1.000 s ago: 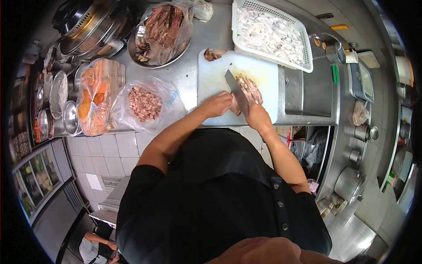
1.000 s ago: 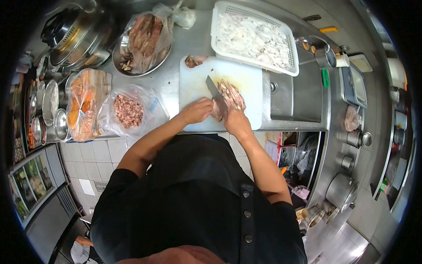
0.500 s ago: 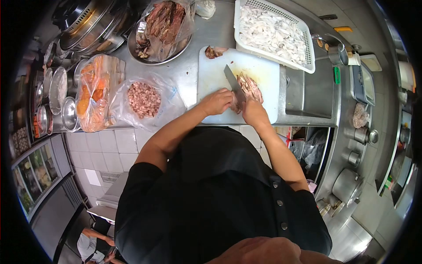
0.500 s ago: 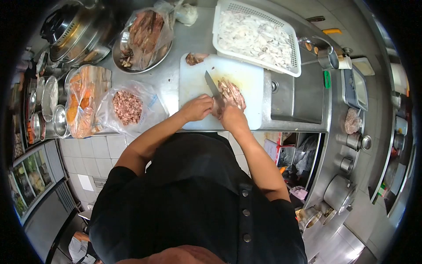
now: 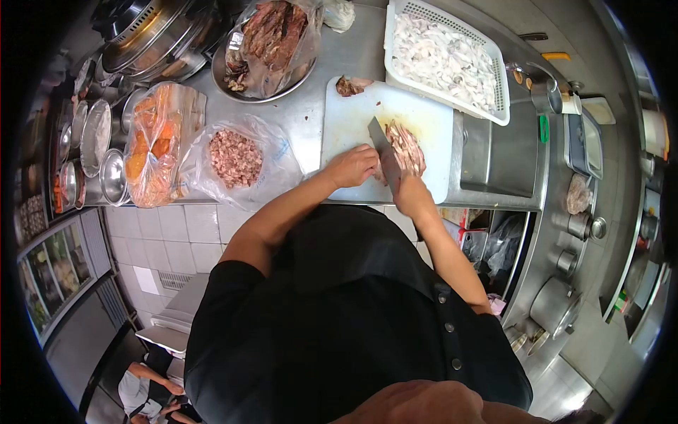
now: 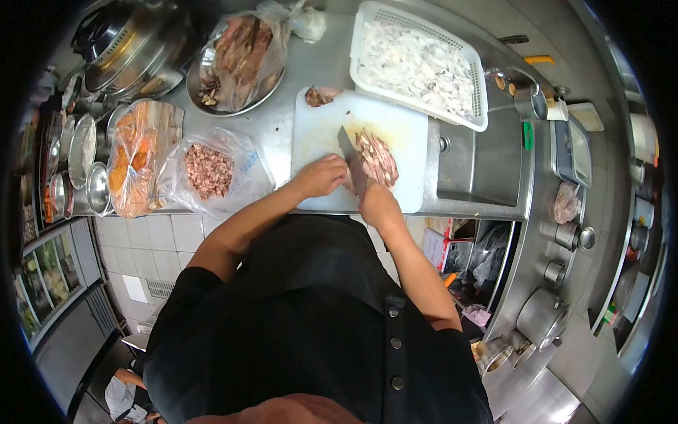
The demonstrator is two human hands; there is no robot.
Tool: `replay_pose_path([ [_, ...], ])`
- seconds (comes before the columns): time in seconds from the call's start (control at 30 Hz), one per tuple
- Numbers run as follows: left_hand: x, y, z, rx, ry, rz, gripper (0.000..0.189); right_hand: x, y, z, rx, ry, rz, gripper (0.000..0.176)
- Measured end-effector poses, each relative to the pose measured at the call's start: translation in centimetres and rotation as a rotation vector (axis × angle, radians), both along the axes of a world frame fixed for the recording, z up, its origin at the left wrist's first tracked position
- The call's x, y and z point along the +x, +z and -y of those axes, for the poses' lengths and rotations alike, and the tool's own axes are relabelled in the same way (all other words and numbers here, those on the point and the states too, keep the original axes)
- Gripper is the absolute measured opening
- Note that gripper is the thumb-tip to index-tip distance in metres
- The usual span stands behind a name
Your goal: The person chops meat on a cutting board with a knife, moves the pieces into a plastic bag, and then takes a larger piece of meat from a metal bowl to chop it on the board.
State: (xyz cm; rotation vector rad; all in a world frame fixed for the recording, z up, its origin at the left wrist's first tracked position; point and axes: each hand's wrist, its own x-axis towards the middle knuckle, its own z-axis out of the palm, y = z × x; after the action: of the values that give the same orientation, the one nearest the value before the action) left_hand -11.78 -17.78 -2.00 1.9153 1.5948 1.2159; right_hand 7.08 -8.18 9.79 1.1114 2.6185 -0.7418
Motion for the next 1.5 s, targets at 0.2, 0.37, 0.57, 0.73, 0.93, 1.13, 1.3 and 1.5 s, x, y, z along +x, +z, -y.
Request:
replay_pose_path([
  [0.2, 0.2, -0.3, 0.1, -0.022, -0.016, -0.027, 0.017, -1.9, -3.5, 1.0, 0.041, -0.041, -0.165, 0.025],
  [0.37, 0.2, 0.0, 0.0, 0.004, 0.045, -0.012, 0.016, -1.9, -1.7, -0.8, 0.043, -0.013, -0.111, 0.028],
  [0.57, 0.1, -0.2, 0.2, -0.042, 0.020, -0.028, 0.015, -1.5, -3.8, 2.0, 0.051, -0.119, -0.117, 0.027],
  [0.73, 0.0, -0.8, 0.0, -0.013, 0.026, 0.005, 0.011, -2.6, -3.2, -0.8, 0.049, -0.058, -0.136, 0.033],
  [0.93, 0.1, -1.0, -0.1, -0.024, 0.037, 0.033, 0.006, -2.0, -4.2, 2.2, 0.041, -0.130, -0.181, 0.026],
  [1.13, -0.1, -0.5, 0.1, -0.090, 0.027, -0.004, 0.011, -1.9, -2.3, -1.9, 0.060, -0.064, -0.173, 0.028],
  [1.3, 0.6, 0.7, 0.4, -0.112, 0.052, -0.039, 0.038, 6.3, 1.9, -2.7, 0.180, -0.329, -0.065, 0.025],
  [1.5, 2.2, -0.3, -4.3, -0.131, -0.015, -0.005, 0.048, 9.9, -2.1, -3.6, 0.213, -0.336, -0.002, 0.020],
])
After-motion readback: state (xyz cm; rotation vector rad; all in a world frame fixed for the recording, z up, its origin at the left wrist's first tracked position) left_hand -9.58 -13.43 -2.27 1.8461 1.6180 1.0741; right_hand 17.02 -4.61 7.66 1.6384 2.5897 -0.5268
